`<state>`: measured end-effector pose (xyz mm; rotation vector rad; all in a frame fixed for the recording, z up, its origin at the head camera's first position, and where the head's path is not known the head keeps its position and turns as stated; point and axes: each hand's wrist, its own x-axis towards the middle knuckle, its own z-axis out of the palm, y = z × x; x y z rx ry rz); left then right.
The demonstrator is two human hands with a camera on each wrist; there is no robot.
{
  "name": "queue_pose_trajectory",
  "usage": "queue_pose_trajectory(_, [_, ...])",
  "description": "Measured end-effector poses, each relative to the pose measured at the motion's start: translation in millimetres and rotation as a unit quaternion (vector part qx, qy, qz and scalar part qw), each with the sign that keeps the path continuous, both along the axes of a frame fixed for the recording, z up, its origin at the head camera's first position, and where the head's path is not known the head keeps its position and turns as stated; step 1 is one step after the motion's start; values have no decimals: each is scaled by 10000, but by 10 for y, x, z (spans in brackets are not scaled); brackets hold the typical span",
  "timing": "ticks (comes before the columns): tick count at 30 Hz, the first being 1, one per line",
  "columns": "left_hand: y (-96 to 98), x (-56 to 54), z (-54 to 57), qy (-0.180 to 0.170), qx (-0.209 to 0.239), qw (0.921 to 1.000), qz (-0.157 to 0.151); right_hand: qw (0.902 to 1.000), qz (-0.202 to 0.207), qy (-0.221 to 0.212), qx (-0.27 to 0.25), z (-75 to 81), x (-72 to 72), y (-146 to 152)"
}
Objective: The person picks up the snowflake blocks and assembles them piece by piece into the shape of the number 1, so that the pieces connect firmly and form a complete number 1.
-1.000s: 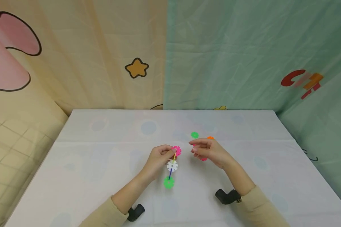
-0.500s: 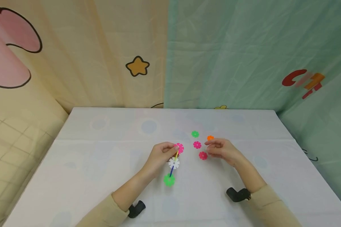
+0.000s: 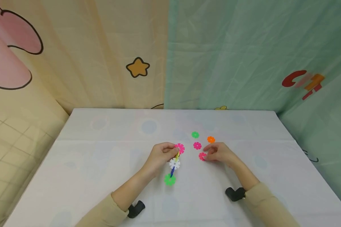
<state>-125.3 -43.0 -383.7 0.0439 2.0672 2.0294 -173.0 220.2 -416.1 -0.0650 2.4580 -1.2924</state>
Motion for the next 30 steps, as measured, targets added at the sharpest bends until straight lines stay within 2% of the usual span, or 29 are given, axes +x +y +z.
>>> queue_pose_trajectory(6, [5, -1, 12, -23, -33, 10000, 24, 9964, 83, 373, 760, -17, -20, -103])
queue_pose_trajectory(13, [3, 10, 30, -59, 62, 10000, 51, 9957, 132, 358, 848, -13, -23, -127])
queue_pose_trajectory(18, [2, 7, 29, -65, 67, 9999, 58, 9964, 187, 400, 725, -10, -25, -108])
queue_pose_trajectory(21, [1, 9, 30, -71, 53, 9999, 64, 9980, 242, 354, 454, -5, -24, -77])
queue_pose_trajectory(30, [2, 11, 20, -62, 44, 10000, 30, 9977, 284, -347, -506, 6, -43, -1])
